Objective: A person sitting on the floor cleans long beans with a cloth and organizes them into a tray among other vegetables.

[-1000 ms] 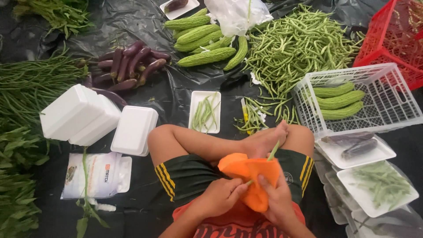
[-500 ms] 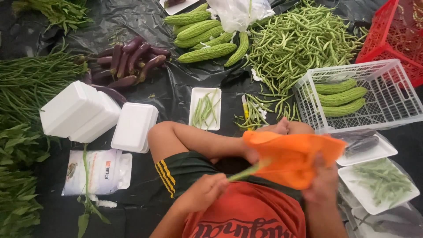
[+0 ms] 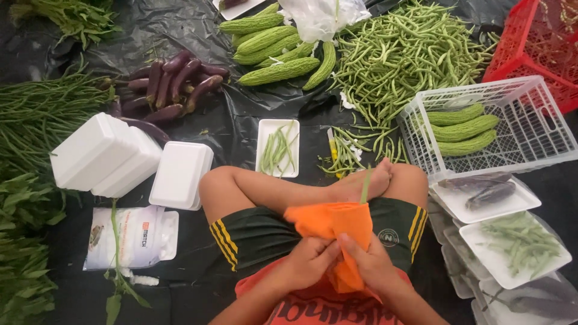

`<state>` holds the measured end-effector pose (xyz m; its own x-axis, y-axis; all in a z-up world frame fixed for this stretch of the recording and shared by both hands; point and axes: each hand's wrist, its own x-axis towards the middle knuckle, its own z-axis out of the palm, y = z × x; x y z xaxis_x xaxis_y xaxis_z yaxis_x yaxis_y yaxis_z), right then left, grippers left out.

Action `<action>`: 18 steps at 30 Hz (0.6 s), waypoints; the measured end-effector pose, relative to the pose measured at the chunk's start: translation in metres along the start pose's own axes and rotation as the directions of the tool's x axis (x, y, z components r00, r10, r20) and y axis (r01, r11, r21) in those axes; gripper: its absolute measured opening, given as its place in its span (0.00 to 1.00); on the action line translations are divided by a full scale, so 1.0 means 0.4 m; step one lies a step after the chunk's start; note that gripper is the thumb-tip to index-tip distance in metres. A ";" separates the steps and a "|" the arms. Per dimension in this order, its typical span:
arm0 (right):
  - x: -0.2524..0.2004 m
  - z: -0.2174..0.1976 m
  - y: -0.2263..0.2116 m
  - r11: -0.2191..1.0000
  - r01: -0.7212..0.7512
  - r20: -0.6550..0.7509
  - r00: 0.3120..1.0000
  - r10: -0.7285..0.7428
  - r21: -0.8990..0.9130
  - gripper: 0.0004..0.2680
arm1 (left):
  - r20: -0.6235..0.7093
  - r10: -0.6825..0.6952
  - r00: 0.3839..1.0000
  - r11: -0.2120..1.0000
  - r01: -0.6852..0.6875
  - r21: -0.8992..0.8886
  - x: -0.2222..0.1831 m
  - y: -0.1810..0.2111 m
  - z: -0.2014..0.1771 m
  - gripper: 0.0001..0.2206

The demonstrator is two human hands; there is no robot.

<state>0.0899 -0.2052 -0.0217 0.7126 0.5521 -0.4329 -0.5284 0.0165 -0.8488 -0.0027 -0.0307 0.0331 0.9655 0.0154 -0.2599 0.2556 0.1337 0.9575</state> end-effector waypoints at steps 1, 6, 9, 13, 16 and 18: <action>-0.002 0.003 -0.016 1.000 0.000 -0.002 1.000 0.000 0.002 0.08 | 0.002 -0.001 1.000 1.000 0.001 0.001 -0.007 0.017 -0.009 0.16; -0.013 -0.002 -0.052 0.982 0.126 0.050 0.992 -0.120 -0.140 0.10 | 0.052 0.141 0.989 0.945 -0.151 0.290 -0.039 0.110 -0.086 0.12; -0.013 -0.015 -0.047 0.914 0.132 0.094 0.990 -0.104 -0.383 0.12 | -0.125 -0.077 0.989 0.995 0.084 0.048 -0.066 0.074 -0.145 0.13; -0.053 0.060 -0.123 0.921 0.047 0.233 0.971 0.048 -0.386 0.11 | -0.175 0.100 0.980 0.992 -0.112 -0.062 -0.061 0.055 -0.160 0.11; -0.062 0.093 -0.141 0.702 0.275 0.375 0.927 -0.013 -0.657 0.12 | -0.085 0.128 0.988 0.986 -0.136 -0.098 -0.048 0.062 -0.122 0.18; -0.070 0.109 -0.160 0.670 0.331 0.481 0.876 0.045 -0.665 0.09 | -0.176 0.324 0.929 0.927 -0.349 -0.136 -0.038 0.067 -0.085 0.04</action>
<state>0.0836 -0.1852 0.0582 0.3785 0.8850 -0.2711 0.1888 -0.3605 -0.9134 -0.0124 0.0063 0.0586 0.9716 0.2320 0.0471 -0.1072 0.2537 0.9613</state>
